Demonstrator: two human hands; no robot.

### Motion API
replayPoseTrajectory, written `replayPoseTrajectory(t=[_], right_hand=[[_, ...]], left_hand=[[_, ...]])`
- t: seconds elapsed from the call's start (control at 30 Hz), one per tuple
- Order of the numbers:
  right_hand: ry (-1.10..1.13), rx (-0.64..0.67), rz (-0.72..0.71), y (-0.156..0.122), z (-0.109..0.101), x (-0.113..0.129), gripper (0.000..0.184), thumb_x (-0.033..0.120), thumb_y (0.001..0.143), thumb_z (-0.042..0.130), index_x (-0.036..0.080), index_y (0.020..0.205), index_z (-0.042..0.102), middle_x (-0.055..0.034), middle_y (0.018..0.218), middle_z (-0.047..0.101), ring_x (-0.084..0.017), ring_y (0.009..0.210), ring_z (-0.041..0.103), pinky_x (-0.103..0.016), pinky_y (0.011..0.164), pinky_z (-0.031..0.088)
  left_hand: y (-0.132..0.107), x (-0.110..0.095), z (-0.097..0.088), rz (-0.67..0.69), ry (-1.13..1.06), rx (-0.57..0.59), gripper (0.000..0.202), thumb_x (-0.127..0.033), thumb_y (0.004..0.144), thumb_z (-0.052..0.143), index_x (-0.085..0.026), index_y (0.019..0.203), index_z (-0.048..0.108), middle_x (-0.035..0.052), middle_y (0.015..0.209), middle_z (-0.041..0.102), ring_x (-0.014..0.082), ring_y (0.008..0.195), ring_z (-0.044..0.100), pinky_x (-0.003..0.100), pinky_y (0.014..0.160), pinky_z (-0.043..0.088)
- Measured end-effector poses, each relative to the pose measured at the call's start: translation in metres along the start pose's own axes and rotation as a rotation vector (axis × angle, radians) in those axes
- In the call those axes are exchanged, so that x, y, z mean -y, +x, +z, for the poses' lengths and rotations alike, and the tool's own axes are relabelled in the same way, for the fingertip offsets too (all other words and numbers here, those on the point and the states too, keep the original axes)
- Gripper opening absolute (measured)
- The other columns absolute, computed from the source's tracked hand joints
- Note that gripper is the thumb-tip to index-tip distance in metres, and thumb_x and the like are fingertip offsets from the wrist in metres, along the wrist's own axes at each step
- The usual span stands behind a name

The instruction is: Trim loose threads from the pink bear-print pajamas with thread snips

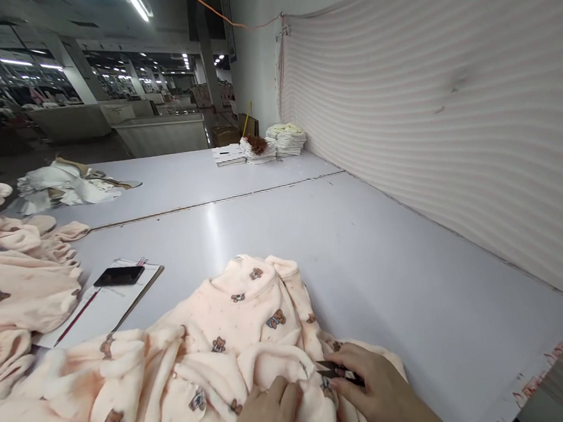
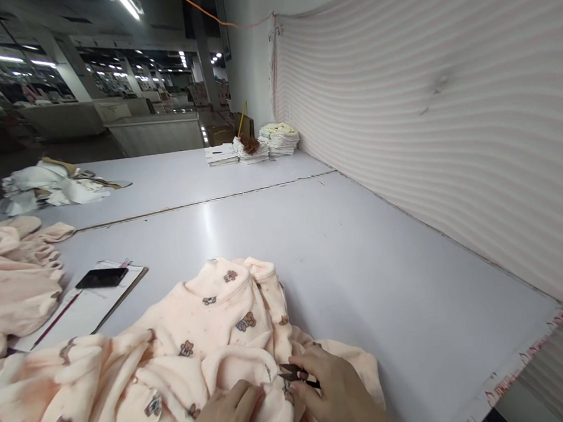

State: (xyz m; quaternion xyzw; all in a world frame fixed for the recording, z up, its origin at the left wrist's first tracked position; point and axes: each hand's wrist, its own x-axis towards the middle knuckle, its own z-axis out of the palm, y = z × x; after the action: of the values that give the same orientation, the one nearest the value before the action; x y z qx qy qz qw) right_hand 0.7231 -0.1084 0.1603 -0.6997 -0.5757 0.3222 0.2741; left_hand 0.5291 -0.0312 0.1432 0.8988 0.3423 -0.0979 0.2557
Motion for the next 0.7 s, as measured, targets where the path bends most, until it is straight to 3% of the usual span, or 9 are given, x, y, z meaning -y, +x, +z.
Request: replayPoseTrajectory(t=[0.13, 0.27, 0.37, 0.47, 0.53, 0.6, 0.7], right_hand=[[-0.126, 0.003, -0.026, 0.002, 0.002, 0.003, 0.027, 0.021, 0.084, 0.056, 0.026, 0.107, 0.07, -0.0015, 0.093, 0.07, -0.019, 0.087, 0.063, -0.026, 0.076, 0.044], [-0.085, -0.041, -0.012, 0.011, 0.006, 0.002, 0.025, 0.023, 0.089, 0.049, 0.028, 0.096, 0.073, -0.0007, 0.089, 0.071, -0.019, 0.084, 0.063, -0.027, 0.075, 0.043], [0.155, -0.035, 0.05, 0.017, 0.011, -0.001, 0.016, 0.026, 0.084, 0.056, 0.025, 0.089, 0.071, -0.001, 0.088, 0.07, -0.019, 0.086, 0.062, -0.027, 0.075, 0.043], [0.622, 0.047, 0.198, 0.021, 0.026, -0.001, 0.011, 0.03, 0.078, 0.062, 0.019, 0.08, 0.063, 0.0017, 0.075, 0.063, -0.011, 0.059, 0.055, -0.02, 0.055, 0.04], [0.869, 0.136, 0.283, 0.022, 0.04, 0.001, 0.019, 0.035, 0.075, 0.064, 0.018, 0.081, 0.058, 0.0054, 0.068, 0.058, -0.004, 0.039, 0.037, -0.017, 0.041, 0.029], [0.923, 0.161, 0.301, 0.021, 0.053, 0.005, 0.025, 0.04, 0.074, 0.066, 0.018, 0.083, 0.058, 0.0066, 0.064, 0.056, -0.002, 0.035, 0.029, -0.017, 0.037, 0.025], [0.732, -0.015, 0.183, 0.021, 0.059, 0.008, 0.023, 0.041, 0.078, 0.063, 0.018, 0.083, 0.061, 0.0014, 0.074, 0.063, -0.01, 0.053, 0.053, -0.02, 0.05, 0.042]], left_hand=[[-0.002, 0.0, 0.0, 0.017, 0.019, -0.041, 0.042, -0.049, 0.076, 0.063, -0.024, 0.11, 0.062, 0.0051, 0.105, 0.066, 0.0282, 0.089, 0.063, 0.042, 0.083, 0.048], [-0.006, 0.004, 0.003, 0.075, 0.035, -0.093, 0.041, -0.053, 0.079, 0.057, -0.024, 0.107, 0.063, 0.0052, 0.101, 0.068, 0.025, 0.083, 0.064, 0.037, 0.081, 0.048], [-0.01, 0.01, 0.011, 0.083, -0.052, -0.157, 0.042, -0.047, 0.079, 0.056, -0.023, 0.114, 0.059, 0.0076, 0.104, 0.068, 0.0252, 0.083, 0.065, 0.034, 0.079, 0.048], [-0.008, 0.013, 0.019, 0.027, -0.184, -0.208, 0.049, -0.028, 0.08, 0.053, -0.023, 0.128, 0.048, 0.009, 0.112, 0.067, 0.0232, 0.086, 0.067, 0.03, 0.077, 0.05], [-0.003, 0.014, 0.02, -0.014, -0.294, -0.18, 0.053, -0.02, 0.076, 0.052, -0.022, 0.128, 0.047, 0.0091, 0.111, 0.068, 0.0231, 0.089, 0.067, 0.03, 0.078, 0.05], [0.0, 0.019, 0.018, -0.053, -0.496, -0.139, 0.055, -0.018, 0.069, 0.053, -0.02, 0.124, 0.049, 0.0085, 0.111, 0.068, 0.0237, 0.098, 0.065, 0.032, 0.085, 0.049], [-0.001, 0.032, 0.009, -0.084, -1.019, -0.044, 0.061, -0.017, 0.066, 0.049, -0.019, 0.127, 0.046, 0.0056, 0.112, 0.068, 0.0209, 0.102, 0.063, 0.034, 0.091, 0.047]])
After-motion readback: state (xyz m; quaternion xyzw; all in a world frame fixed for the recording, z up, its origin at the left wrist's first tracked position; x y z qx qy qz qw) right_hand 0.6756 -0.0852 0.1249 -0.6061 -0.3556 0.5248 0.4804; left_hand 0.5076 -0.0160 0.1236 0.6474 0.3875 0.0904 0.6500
